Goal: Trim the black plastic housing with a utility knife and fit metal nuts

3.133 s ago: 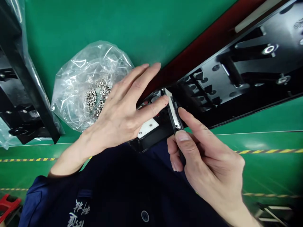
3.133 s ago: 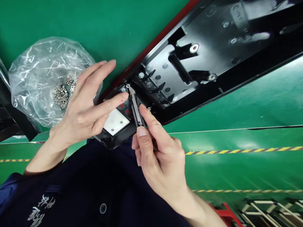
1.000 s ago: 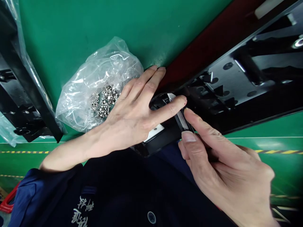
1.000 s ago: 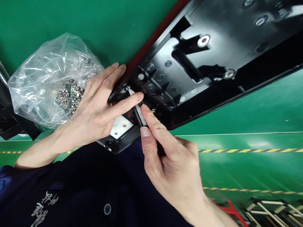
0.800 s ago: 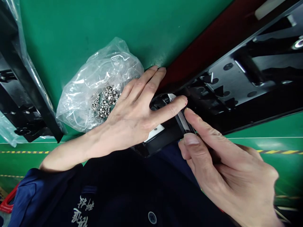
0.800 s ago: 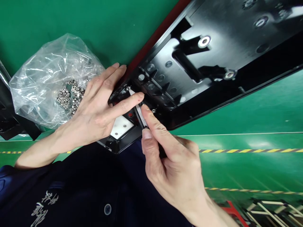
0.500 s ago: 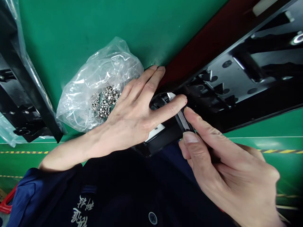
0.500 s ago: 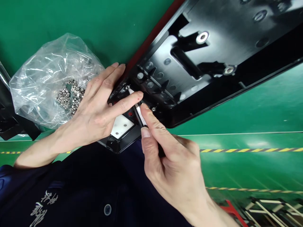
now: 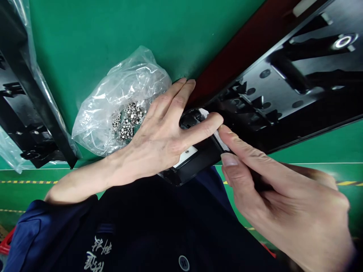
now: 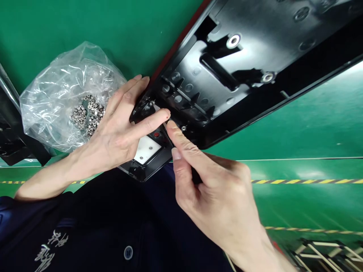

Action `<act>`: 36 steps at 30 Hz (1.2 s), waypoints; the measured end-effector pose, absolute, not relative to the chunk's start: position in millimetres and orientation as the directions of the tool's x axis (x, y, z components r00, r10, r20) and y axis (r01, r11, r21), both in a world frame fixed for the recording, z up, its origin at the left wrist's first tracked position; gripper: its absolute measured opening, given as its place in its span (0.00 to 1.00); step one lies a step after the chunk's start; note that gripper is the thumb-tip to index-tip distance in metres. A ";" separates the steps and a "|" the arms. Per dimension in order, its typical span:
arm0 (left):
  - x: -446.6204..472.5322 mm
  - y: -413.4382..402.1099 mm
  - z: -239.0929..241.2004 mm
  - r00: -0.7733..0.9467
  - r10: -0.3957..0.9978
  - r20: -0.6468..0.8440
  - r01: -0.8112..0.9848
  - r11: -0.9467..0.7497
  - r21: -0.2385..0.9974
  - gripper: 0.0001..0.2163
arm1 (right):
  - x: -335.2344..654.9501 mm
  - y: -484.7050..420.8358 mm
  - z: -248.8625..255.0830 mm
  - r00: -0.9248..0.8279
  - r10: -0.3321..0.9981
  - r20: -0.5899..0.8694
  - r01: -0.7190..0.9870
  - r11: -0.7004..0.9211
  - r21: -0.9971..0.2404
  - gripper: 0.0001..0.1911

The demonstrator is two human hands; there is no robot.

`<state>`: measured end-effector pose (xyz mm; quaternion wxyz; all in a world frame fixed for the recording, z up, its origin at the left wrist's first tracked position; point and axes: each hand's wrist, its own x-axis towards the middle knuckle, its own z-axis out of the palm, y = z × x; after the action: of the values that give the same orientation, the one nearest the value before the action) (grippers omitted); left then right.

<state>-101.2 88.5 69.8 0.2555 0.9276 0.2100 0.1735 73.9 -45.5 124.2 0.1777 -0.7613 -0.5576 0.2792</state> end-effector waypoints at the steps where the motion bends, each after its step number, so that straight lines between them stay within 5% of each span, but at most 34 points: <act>1: -101.3 88.3 70.0 0.854 0.477 0.207 0.305 -0.782 0.543 0.23 | 73.3 -42.7 123.5 0.213 0.952 -0.221 0.756 -0.304 -0.580 0.16; 8: -99.2 86.9 75.4 0.863 0.486 0.137 0.342 -0.762 0.550 0.22 | 69.8 -18.2 119.7 0.049 0.995 -0.091 0.674 -0.100 -0.732 0.24; 17: -98.2 84.9 75.6 0.850 0.500 0.164 0.345 -0.766 0.543 0.21 | 73.6 -24.9 113.3 0.050 0.987 -0.152 0.493 -0.157 -0.856 0.28; 36: -104.9 85.1 69.6 0.857 0.501 0.122 0.371 -0.763 0.529 0.31 | 63.8 -31.7 110.9 0.106 0.986 -0.132 0.477 -0.167 -0.863 0.30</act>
<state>-104.9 85.1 69.6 0.2521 0.9300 0.2344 0.1291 63.8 -31.7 110.9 0.3360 -0.6633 -0.5510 0.3788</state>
